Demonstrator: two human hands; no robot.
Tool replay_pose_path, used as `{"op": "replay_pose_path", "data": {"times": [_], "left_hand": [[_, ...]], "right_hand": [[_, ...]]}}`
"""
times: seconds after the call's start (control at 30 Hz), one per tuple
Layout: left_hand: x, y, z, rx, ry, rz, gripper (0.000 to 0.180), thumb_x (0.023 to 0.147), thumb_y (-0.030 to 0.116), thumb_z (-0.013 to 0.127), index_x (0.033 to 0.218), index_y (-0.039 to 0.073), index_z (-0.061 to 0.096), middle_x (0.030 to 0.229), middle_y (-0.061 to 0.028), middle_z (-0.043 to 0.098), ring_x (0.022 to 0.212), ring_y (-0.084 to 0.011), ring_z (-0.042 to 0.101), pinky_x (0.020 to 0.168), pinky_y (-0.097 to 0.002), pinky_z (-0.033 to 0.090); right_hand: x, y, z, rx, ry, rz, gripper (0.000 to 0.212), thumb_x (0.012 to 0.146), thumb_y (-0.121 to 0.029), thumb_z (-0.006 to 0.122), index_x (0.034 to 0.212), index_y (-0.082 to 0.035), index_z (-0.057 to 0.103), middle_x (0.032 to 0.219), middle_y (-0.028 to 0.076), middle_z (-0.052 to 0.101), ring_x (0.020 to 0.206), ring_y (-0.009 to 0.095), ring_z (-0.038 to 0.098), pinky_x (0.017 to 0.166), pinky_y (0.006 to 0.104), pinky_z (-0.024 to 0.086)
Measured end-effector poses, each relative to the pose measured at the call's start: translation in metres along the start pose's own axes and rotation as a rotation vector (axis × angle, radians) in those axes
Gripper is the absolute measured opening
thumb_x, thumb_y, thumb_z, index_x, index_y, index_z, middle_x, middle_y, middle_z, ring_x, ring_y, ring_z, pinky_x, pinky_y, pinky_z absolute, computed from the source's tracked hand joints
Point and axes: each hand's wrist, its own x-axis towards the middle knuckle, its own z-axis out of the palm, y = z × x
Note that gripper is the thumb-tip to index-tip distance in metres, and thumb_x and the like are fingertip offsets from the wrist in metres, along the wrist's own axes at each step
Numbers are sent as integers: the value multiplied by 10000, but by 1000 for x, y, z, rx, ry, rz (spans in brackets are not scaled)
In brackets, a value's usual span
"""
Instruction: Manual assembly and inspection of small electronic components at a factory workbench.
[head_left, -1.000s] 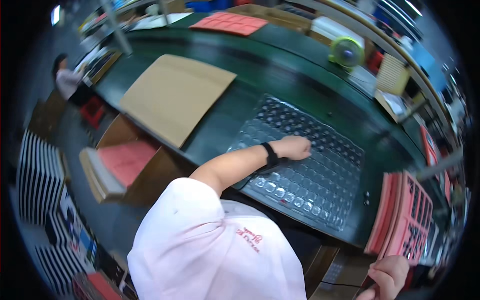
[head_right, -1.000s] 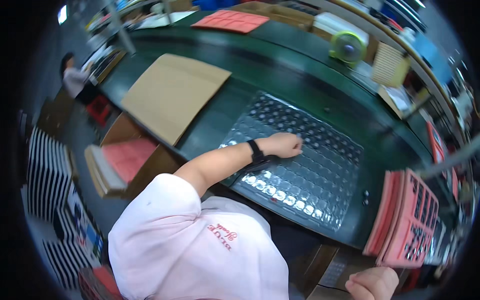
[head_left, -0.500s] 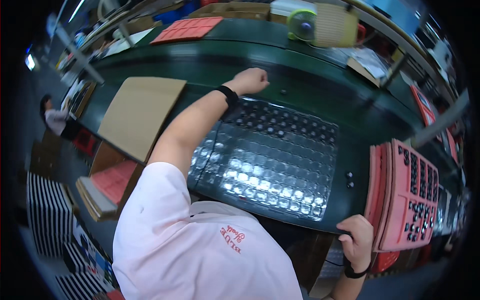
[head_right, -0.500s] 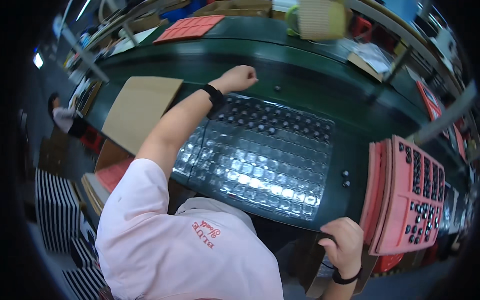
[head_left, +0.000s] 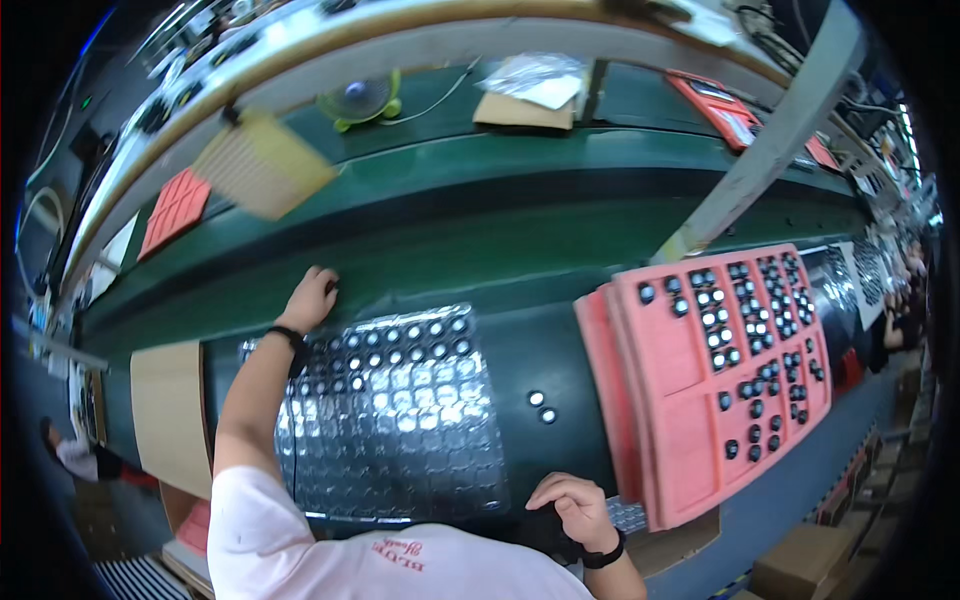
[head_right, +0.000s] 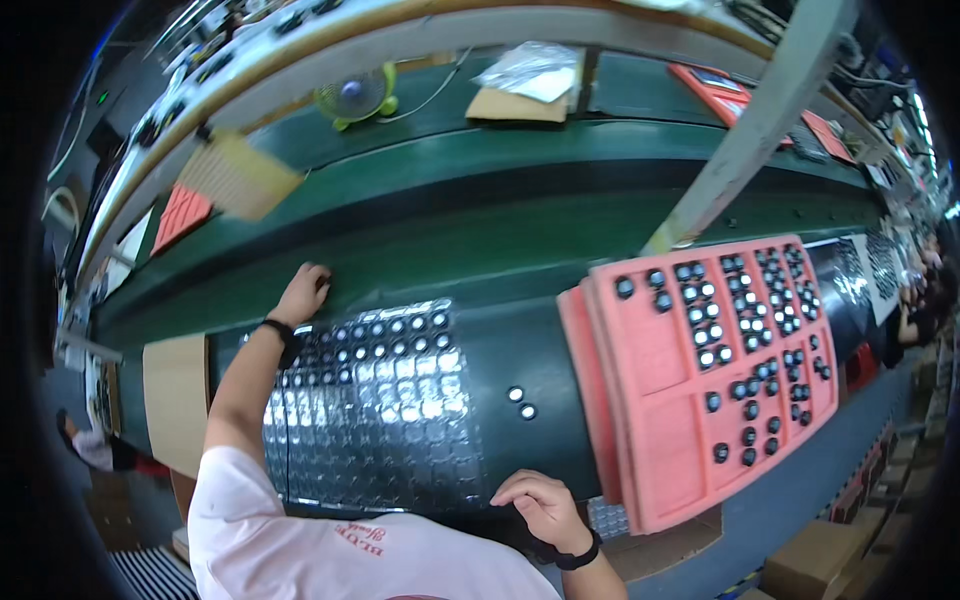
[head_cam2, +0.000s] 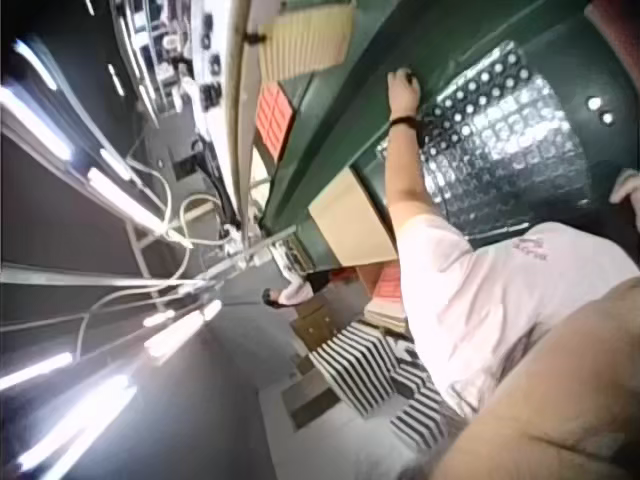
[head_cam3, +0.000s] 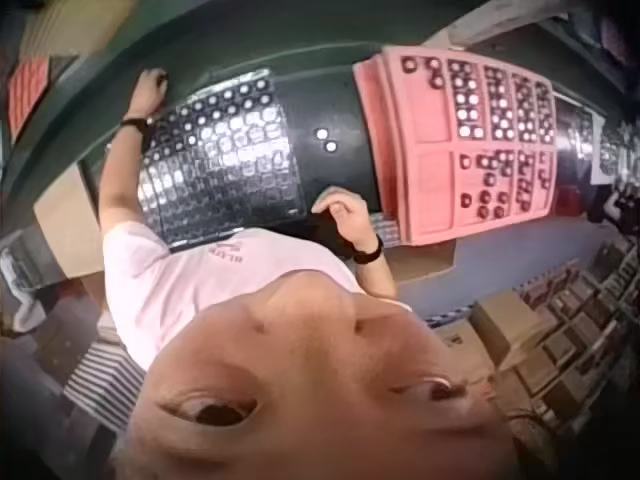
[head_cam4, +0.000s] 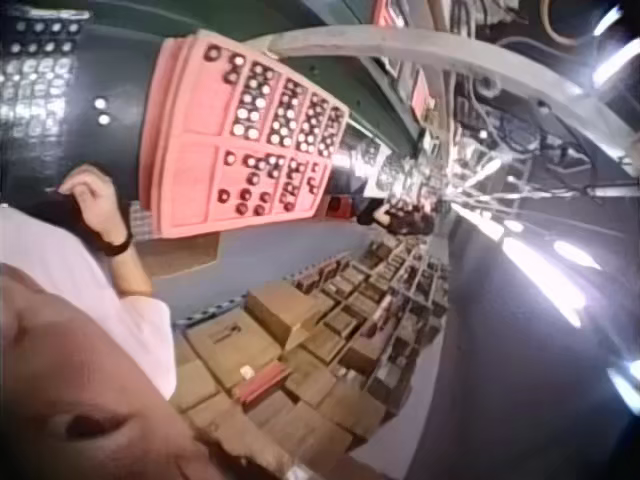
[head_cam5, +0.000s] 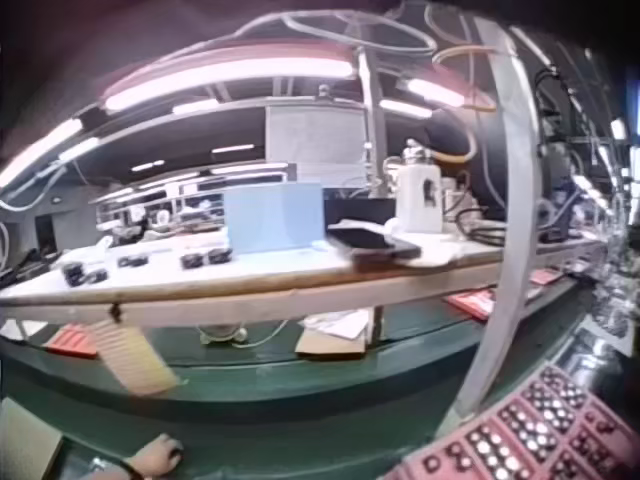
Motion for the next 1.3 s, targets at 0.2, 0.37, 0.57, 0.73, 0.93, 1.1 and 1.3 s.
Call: {"op": "replay_pose_path", "data": {"times": [0.2,0.37,0.57,0.73,0.93,1.1,1.3], "left_hand": [[-16,192,-24,-110,42,213,210,830,100,702,1039,86,679,1028,-134,633,983,-355,640,841,-440,540],[-6,285,38,-123,-118,350,241,834,150,703,1063,81,671,1023,-134,625,995,-351,627,832,-466,528],[17,318,90,-16,-76,290,222,830,150,700,1037,87,653,985,-134,610,966,-349,637,787,-481,533],[15,341,81,44,-67,181,230,866,210,706,1048,80,654,1018,-134,622,993,-345,640,816,-488,527],[-40,363,41,-55,-30,54,314,867,270,720,1105,70,672,1089,-140,643,1048,-342,640,851,-482,525],[-121,354,0,-187,62,-29,230,845,205,721,1007,42,698,1005,-162,661,977,-367,651,845,-478,537],[-215,299,-24,-164,34,-352,239,851,189,710,1027,28,696,1033,-199,649,1005,-406,631,865,-499,524]], "right_hand": [[-3,-60,-23,32,129,206,362,1072,-243,523,928,46,687,943,142,704,877,216,675,803,322,533],[-2,-113,-30,-71,150,229,258,1044,-160,557,943,35,692,954,124,700,867,200,671,804,310,532],[-37,-168,-48,-151,246,286,220,1024,-110,566,937,44,698,936,113,706,853,180,674,791,292,534],[-59,-217,-68,-232,317,308,212,1014,-106,569,951,43,706,931,118,715,853,182,686,790,289,540],[-32,-306,-133,-844,333,94,79,911,-72,669,910,7,678,899,148,690,867,295,672,765,379,521],[65,-404,-177,-1089,300,-261,10,882,-3,644,878,5,644,862,148,657,800,302,645,710,377,499],[223,-459,-187,-1535,146,-626,62,882,-31,664,914,13,637,991,164,645,963,371,623,853,422,517]]}}
